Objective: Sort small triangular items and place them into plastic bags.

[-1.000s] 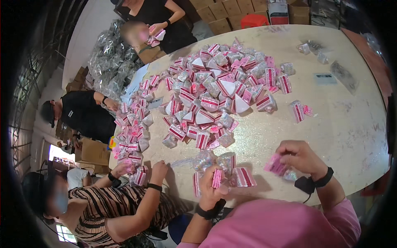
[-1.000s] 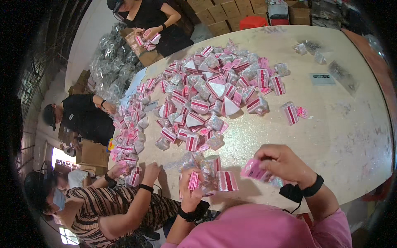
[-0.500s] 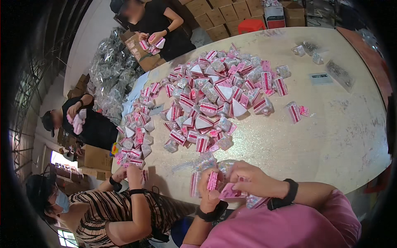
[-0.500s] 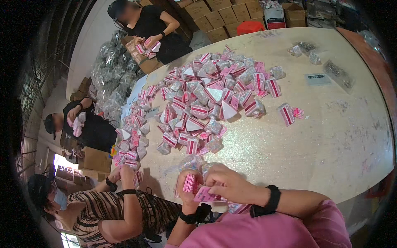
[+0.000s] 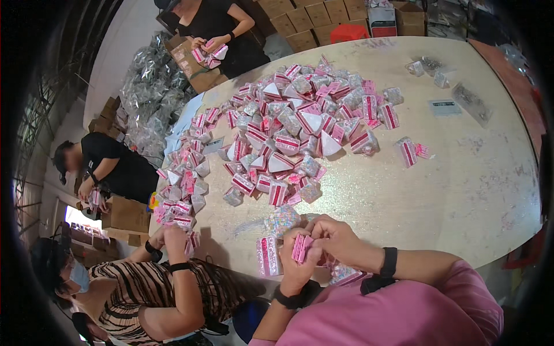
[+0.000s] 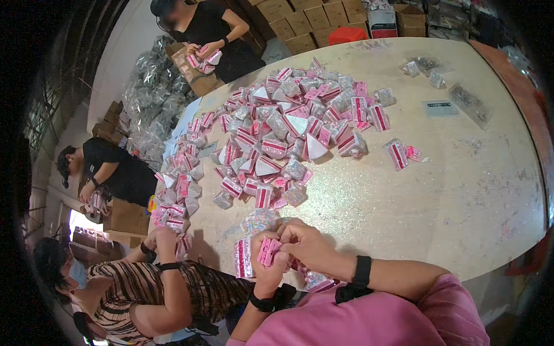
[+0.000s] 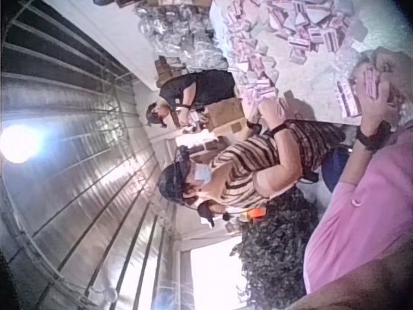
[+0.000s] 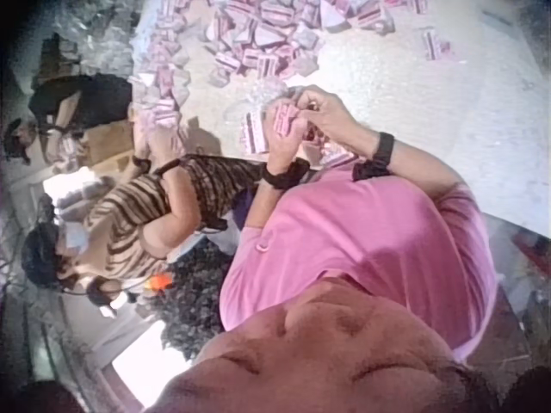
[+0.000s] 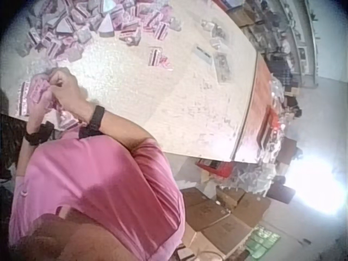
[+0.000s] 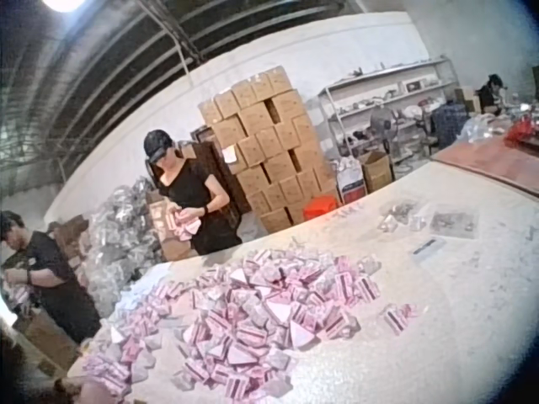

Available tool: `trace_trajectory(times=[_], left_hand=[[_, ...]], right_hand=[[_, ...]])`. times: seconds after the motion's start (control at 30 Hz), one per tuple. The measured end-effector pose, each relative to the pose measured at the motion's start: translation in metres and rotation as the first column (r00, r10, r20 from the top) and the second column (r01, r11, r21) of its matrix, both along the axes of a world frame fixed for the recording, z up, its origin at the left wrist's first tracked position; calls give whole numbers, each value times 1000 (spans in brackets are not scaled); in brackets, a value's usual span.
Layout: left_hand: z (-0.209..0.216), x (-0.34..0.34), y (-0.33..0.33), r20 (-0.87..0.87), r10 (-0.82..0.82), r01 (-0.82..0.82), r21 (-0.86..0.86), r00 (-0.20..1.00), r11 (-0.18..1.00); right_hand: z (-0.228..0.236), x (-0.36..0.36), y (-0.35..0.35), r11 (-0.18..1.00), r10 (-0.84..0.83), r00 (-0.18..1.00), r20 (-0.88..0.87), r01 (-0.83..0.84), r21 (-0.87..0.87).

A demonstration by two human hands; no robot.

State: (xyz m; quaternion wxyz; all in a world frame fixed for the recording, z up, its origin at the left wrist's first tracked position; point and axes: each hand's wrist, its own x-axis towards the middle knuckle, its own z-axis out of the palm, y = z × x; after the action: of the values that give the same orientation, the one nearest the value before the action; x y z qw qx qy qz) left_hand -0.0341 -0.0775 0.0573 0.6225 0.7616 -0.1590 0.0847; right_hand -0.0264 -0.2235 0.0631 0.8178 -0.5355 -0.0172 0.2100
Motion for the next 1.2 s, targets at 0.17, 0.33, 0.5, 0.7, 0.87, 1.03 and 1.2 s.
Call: trace_trajectory(times=[0.17, 0.33, 0.5, 0.7, 0.87, 1.03, 1.2], left_hand=[[-9, 6, 4, -26, 18, -18, 13, 999, 1000], [-1, 14, 9, -287, -95, 16, -267, 953, 964], [11, 32, 9, -380, -30, -35, -164, 924, 986], [32, 40, 9, -430, -67, 22, -110, 901, 994], [15, 48, 20, -418, -124, -70, -419, 900, 905], [7, 53, 26, -331, 29, -181, -439, 943, 880], [9, 54, 24, -347, 56, -236, -502, 936, 832]], right_hand=[[-18, 9, 8, 961, -86, 937, 338, 167, -220], [5, 27, -6, 834, 155, 671, 725, 305, -460], [41, 41, -10, 639, 590, 369, 719, 332, -694], [51, 39, -7, 523, 625, 401, 669, 421, -741], [35, 31, -29, 745, 472, 736, 485, -39, -666], [19, 8, -34, 765, 508, 708, 491, -109, -635], [22, -13, -14, 497, 559, 645, 521, 242, -833]])
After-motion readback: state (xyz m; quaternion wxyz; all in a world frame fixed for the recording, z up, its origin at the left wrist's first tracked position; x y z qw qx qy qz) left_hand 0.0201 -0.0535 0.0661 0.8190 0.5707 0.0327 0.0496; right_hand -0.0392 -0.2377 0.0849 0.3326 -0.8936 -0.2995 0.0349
